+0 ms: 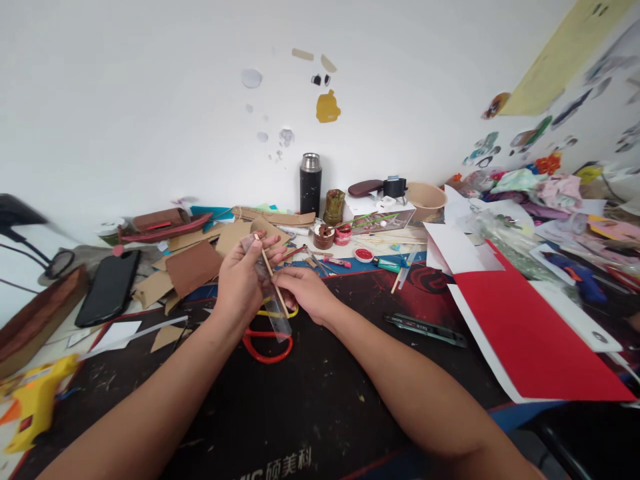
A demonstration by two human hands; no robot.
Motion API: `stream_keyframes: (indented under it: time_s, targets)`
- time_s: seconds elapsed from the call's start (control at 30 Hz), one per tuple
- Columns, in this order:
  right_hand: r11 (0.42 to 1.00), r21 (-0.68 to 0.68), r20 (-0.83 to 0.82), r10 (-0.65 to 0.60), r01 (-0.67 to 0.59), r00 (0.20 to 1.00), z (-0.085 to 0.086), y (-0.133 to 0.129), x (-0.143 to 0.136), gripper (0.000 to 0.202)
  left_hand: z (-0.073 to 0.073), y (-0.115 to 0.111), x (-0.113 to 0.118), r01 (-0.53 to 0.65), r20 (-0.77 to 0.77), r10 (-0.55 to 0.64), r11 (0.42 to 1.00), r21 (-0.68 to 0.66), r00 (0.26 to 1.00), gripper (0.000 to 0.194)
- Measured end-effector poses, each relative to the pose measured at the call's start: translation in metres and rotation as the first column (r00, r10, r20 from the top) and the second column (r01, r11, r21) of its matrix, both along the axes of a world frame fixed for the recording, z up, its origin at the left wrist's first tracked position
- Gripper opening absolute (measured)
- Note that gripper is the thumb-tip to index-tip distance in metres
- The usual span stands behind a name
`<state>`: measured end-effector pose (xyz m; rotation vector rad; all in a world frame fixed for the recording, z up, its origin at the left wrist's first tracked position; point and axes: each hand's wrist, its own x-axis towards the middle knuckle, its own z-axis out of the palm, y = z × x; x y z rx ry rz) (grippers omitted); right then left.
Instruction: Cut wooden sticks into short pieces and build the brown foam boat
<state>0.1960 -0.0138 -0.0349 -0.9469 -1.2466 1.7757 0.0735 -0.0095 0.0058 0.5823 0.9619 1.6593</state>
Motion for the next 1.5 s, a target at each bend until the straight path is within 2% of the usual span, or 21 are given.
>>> stream_keyframes:
  time_s: [0.7,1.07,1.23,1.33,1.37,1.47,1.5]
  targets:
    - [1.000,-0.029,0.011,-0.009,0.009,1.000,0.005,0.000,0.000,0.022,0.001,0.000,-0.002,0.006,-0.029,-0.007,1.000,-0.018,1.000,0.013]
    - [1.000,-0.027,-0.062,0.001,-0.003,0.998,0.003,0.001,-0.001,0.022,0.007,0.001,-0.004,-0.015,-0.046,0.014,1.000,-0.019,0.999,0.015]
    - [0.998,-0.066,-0.041,0.000,-0.003,0.999,0.007,0.003,0.001,0.018,0.009,0.012,-0.026,-0.069,-0.088,0.079,0.992,0.109,0.993,0.011]
    - [0.998,-0.068,-0.048,-0.002,-0.002,0.999,0.008,0.004,0.004,0.020,0.018,0.019,-0.051,-0.106,-0.205,0.132,0.986,0.131,0.970,0.012]
    - [0.998,-0.070,-0.057,-0.003,-0.001,0.998,0.009,0.005,0.005,0.020,0.022,0.019,-0.060,-0.075,-0.298,0.106,0.991,0.112,0.949,0.014]
    - [0.997,-0.080,-0.092,-0.004,-0.003,0.996,0.009,0.005,0.006,0.021,0.031,0.019,-0.088,0.034,-0.433,-0.016,0.999,0.035,0.901,0.020]
    - [0.996,-0.084,-0.101,-0.002,-0.007,0.995,0.010,0.005,0.006,0.020,0.032,0.018,-0.096,0.094,-0.511,-0.085,0.996,-0.009,0.855,0.021]
